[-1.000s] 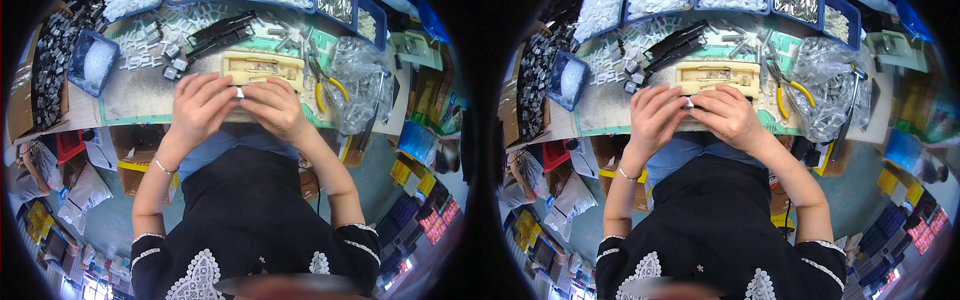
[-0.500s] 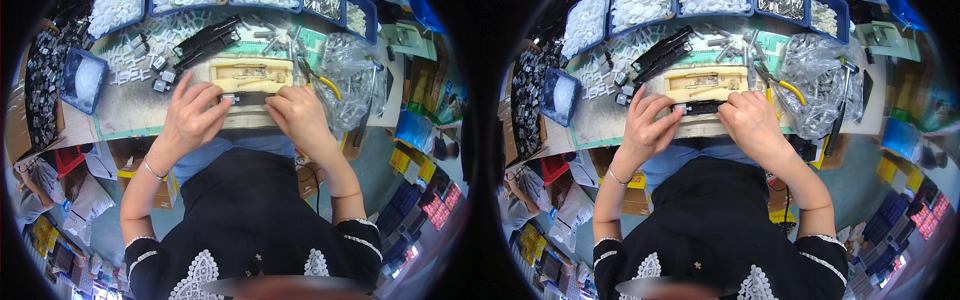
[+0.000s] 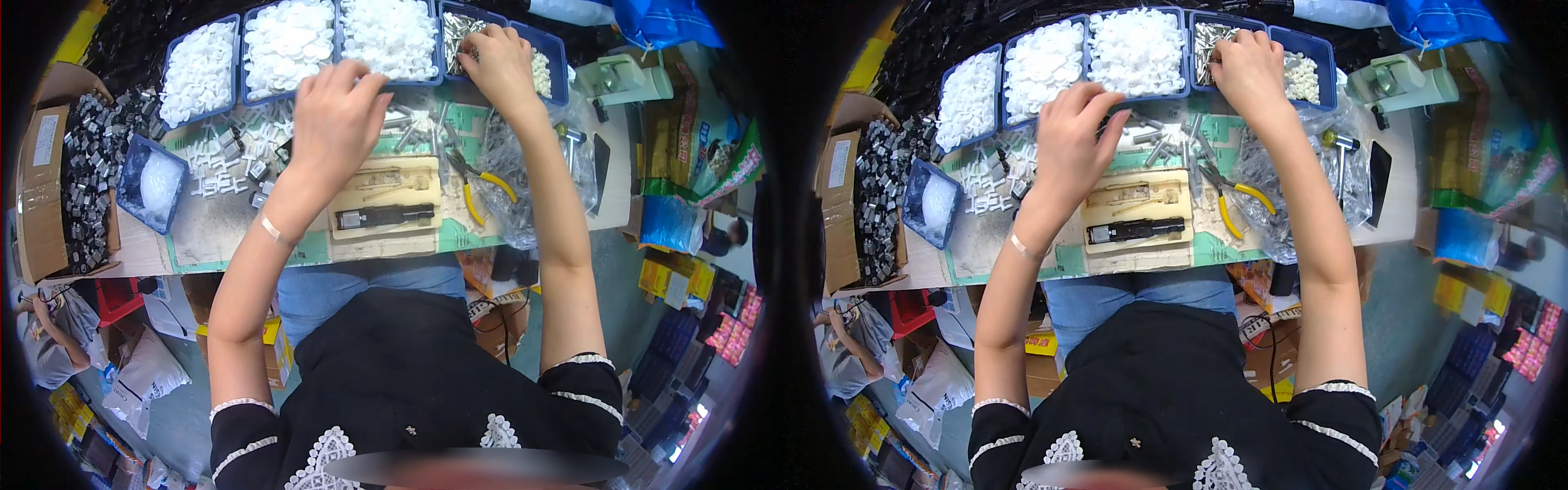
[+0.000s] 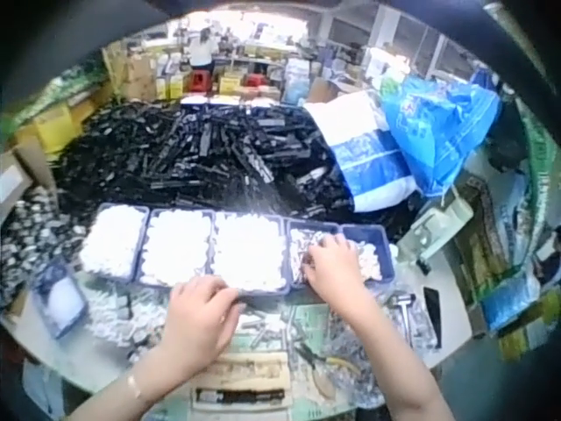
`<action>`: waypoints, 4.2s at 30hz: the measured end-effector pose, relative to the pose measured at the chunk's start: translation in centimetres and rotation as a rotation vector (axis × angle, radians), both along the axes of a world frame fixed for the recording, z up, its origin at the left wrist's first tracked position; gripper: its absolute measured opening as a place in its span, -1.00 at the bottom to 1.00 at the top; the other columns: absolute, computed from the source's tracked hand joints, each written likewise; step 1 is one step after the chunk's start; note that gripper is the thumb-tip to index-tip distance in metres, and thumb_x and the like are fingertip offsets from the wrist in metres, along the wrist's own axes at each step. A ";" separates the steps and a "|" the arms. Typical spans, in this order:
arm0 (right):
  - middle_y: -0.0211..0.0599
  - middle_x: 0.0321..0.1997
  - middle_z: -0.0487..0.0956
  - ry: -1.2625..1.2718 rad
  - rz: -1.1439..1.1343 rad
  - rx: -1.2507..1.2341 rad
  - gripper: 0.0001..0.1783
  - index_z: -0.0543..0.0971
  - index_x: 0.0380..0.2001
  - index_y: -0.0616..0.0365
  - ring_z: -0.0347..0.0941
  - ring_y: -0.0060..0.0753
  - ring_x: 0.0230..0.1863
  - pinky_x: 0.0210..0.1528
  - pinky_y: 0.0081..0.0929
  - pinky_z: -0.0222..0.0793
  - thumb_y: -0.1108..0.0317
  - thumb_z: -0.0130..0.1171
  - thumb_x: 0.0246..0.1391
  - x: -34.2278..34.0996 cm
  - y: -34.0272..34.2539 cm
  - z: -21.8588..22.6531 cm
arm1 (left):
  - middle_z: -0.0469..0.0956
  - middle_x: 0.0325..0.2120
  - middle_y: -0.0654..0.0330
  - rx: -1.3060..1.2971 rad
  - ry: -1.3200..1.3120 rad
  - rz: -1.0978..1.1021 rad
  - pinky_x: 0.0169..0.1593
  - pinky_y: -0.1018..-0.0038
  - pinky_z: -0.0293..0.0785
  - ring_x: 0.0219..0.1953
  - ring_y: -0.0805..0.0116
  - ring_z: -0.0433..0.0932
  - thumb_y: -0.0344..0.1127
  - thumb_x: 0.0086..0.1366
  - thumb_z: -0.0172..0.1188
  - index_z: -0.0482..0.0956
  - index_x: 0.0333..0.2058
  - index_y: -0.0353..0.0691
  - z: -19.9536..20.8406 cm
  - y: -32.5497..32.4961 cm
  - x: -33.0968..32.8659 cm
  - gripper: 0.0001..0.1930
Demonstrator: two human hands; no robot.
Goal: The person assembles an electronic component by hand, joining plastic housing, metal contacts, and plastic gears with a manual screwdriver.
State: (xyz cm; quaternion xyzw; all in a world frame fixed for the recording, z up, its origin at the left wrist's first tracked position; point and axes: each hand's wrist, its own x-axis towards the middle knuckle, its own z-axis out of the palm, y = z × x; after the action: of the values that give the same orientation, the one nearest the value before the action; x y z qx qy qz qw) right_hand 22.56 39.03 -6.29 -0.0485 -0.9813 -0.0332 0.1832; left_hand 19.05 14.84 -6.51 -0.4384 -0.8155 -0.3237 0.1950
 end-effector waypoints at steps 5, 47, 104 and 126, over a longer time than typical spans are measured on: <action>-0.22 -0.41 0.58 -0.009 0.039 0.012 -0.89 0.60 -0.52 0.11 0.47 -0.13 -0.25 -0.19 -0.21 0.32 0.33 0.18 -0.12 -0.5 0.3 -0.5 | 0.41 -0.44 0.28 -0.059 0.107 0.014 -0.27 0.40 0.27 -0.33 0.31 0.42 -0.32 0.06 0.26 0.53 -0.40 -0.12 -1.2 3.4 -2.0 -0.88; -0.26 -0.34 0.56 -0.247 0.222 -1.151 -0.90 0.56 -0.50 0.24 0.49 -0.28 -0.28 -0.20 -0.44 0.40 0.49 0.27 -0.15 13.7 -15.1 2.5 | 0.59 -0.32 0.01 0.090 0.078 -0.281 -0.43 0.46 0.48 -0.42 0.28 0.57 -0.43 0.03 0.18 0.47 -0.46 -0.24 -1.5 -9.1 12.0 -0.92; -0.35 -0.45 0.58 0.216 0.036 -1.336 -0.95 0.51 -0.44 0.28 0.56 -0.55 -0.41 -0.35 -0.69 0.47 0.56 0.17 -0.04 4.4 -5.5 2.4 | 0.51 -0.60 0.12 -0.477 0.194 0.038 -0.30 0.37 0.37 -0.46 0.19 0.53 -0.38 0.07 0.18 0.61 -0.51 -0.29 1.9 -2.8 -5.7 -0.89; -0.34 -0.38 0.58 0.052 0.256 -1.416 -0.85 0.49 -0.51 0.17 0.48 -0.36 -0.29 -0.19 -0.46 0.37 0.64 0.20 -0.19 11.9 -14.5 3.2 | 0.59 -0.30 0.08 0.840 -1.354 -0.133 -0.20 0.53 0.56 -0.26 0.41 0.59 -0.58 0.11 0.24 0.57 -0.34 -0.41 1.2 -6.6 10.6 -0.89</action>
State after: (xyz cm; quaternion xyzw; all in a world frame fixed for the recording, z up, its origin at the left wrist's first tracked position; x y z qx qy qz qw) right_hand 34.43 24.52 -3.05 -0.0411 -0.7608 0.6338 0.1337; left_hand 29.68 8.26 -5.30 -0.0843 -0.5387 -0.8106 -0.2136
